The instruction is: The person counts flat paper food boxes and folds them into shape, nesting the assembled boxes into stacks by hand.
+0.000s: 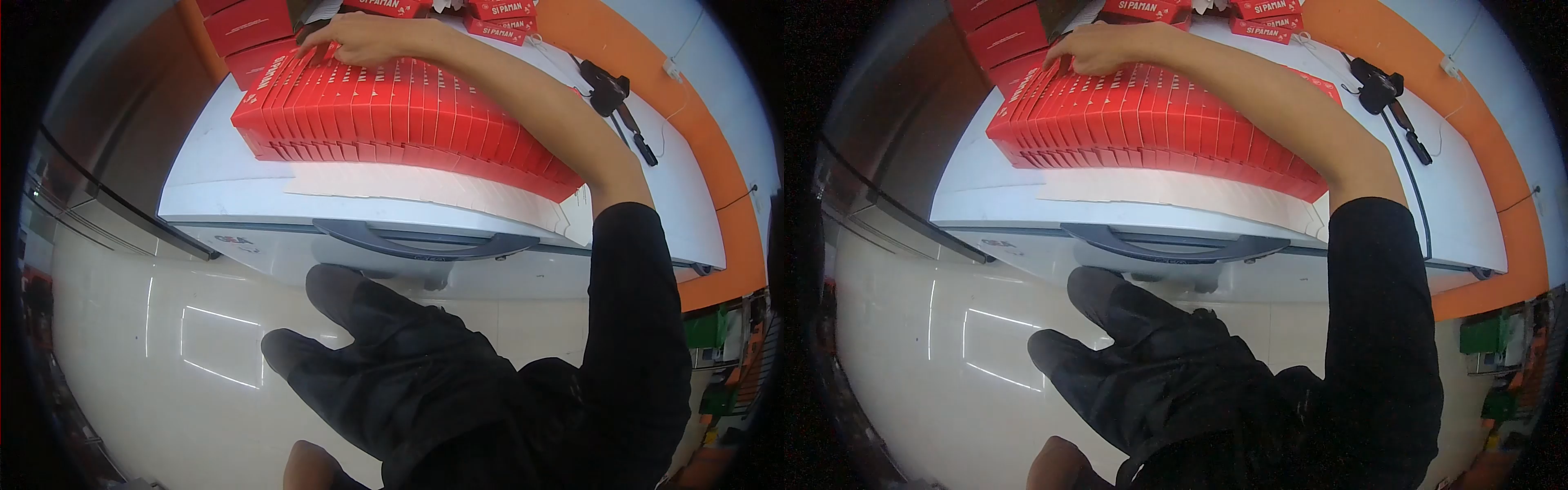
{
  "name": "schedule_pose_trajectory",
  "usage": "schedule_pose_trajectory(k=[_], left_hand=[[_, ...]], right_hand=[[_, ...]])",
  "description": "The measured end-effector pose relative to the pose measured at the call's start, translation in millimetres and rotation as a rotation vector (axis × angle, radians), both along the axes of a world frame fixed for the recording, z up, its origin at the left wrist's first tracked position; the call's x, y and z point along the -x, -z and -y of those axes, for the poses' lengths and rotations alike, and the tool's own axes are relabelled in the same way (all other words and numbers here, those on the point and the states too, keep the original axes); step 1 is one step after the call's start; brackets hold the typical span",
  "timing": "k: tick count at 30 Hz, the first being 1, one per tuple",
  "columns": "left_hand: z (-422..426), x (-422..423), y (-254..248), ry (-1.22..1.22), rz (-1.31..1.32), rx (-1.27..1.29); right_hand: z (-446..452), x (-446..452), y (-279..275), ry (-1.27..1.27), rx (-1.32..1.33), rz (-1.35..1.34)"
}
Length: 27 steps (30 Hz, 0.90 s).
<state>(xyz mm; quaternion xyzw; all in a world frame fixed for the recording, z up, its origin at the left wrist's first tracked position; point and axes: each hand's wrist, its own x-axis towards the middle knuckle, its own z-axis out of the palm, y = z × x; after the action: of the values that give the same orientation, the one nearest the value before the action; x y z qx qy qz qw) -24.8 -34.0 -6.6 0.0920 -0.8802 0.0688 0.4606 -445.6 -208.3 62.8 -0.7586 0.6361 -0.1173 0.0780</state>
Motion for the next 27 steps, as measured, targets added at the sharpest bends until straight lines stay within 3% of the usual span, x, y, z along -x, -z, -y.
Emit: schedule_pose_trajectory(k=[6, 9, 15, 21, 24, 27], left_hand=[[3.9, 2.4, 0.7, -0.003, 0.012, -0.028], [6.1, 4.4, 0.3, -0.004, 0.023, -0.038], [10.7, 11.9, -1.2, 0.005, 0.046, -0.059], [14.3, 21.9, -3.6, 0.008, 0.069, -0.087], [16.7, 28.6, -5.0, 0.008, 0.085, -0.094], [20.6, 36.3, -6.1, 0.013, 0.096, -0.114]], right_hand=[[-0.6, -11.2, 2.4, -0.091, 0.101, -0.297], [6.0, -1.8, 10.7, -0.192, 0.257, -0.305], [8.7, -5.4, 7.0, -0.088, 0.121, -0.192], [16.0, -21.6, 8.1, -0.088, 0.151, -0.389], [25.4, -31.4, 1.9, -0.052, 0.034, -0.411], [14.4, -27.5, 9.5, -0.066, 0.082, -0.355]])
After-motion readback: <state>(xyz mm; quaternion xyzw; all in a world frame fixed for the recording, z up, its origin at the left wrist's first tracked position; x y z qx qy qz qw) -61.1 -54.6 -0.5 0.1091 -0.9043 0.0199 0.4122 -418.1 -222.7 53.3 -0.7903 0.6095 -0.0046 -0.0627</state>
